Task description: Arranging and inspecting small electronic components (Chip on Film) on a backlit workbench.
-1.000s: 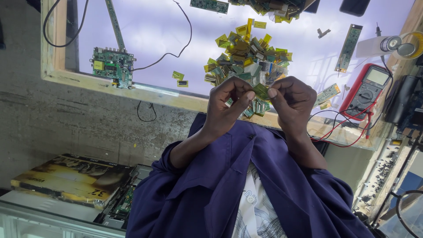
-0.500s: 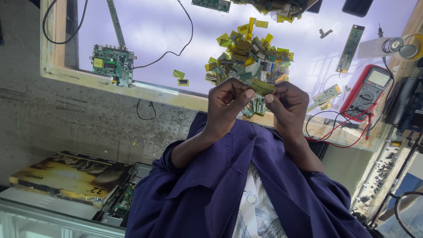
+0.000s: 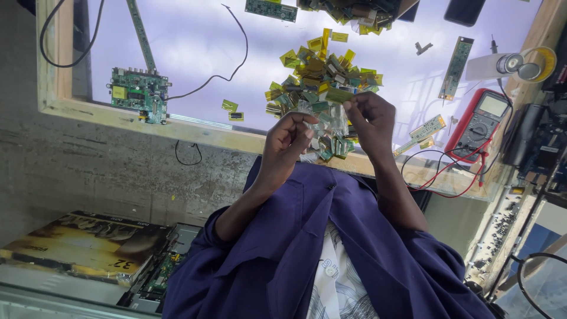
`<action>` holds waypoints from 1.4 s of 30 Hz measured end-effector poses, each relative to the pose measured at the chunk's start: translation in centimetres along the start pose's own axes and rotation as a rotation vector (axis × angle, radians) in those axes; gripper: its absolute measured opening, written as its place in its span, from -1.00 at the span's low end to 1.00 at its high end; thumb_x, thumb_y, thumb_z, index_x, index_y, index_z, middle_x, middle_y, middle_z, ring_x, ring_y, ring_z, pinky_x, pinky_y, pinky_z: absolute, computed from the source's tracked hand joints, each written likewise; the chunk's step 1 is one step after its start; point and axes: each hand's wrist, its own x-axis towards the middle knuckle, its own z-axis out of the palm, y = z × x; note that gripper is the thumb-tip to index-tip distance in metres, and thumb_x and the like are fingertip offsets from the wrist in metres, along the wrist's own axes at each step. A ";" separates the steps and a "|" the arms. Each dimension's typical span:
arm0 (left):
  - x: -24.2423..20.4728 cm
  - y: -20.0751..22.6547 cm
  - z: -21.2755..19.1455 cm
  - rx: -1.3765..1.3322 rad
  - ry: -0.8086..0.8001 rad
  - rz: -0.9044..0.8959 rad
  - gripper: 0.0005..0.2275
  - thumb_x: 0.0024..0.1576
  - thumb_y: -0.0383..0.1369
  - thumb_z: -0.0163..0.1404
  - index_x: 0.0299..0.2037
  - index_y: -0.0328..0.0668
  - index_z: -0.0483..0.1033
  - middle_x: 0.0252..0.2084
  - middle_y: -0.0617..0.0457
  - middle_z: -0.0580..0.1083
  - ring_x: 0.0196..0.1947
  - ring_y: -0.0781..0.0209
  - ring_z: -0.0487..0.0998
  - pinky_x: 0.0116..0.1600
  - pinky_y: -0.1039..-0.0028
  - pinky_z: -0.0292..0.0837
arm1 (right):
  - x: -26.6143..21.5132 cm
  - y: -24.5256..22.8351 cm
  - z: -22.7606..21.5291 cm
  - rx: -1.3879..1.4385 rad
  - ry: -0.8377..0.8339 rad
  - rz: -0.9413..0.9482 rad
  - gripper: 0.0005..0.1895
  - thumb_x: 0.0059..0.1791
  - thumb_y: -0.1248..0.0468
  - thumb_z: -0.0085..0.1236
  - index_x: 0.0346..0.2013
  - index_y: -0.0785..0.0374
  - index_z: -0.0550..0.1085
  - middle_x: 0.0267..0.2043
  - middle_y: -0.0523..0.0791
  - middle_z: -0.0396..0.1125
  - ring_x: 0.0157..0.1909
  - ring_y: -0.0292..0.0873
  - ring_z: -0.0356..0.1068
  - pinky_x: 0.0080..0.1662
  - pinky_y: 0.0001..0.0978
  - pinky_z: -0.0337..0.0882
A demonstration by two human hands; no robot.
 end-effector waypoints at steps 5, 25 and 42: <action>-1.7 -2.0 -1.7 0.124 -0.052 -0.127 -0.85 0.23 -0.47 -0.09 -0.08 -0.35 0.48 -0.52 -0.07 0.40 -0.48 0.29 0.41 -0.26 0.47 0.31 | 4.9 8.0 -1.2 -0.508 -0.122 -0.046 -0.89 -0.02 0.32 0.20 -0.28 0.33 0.55 -0.70 -0.03 0.22 -0.62 -0.02 0.27 -0.40 -0.21 0.19; 0.0 -1.1 -2.2 0.250 -0.005 -0.300 -0.84 0.24 -0.28 -0.08 -0.10 -0.10 0.49 -0.43 0.21 0.35 -0.41 0.41 0.33 -0.24 0.55 0.31 | 16.9 12.3 -1.8 -0.895 0.389 -0.651 -0.86 -0.12 0.39 0.28 -0.44 0.08 0.48 -0.40 -0.24 0.35 -0.58 -0.24 0.27 -0.57 -0.42 0.12; -1.7 -1.3 -2.4 0.278 -0.029 -0.224 -0.87 0.25 -0.33 -0.10 -0.10 -0.05 0.50 -0.43 0.25 0.35 -0.43 0.43 0.28 -0.30 0.55 0.21 | 14.4 10.5 -4.6 0.019 0.476 -0.129 -0.91 -0.06 0.44 0.26 -0.45 0.30 0.52 -0.67 -0.19 0.21 -0.68 -0.37 0.04 -0.63 -0.51 -0.01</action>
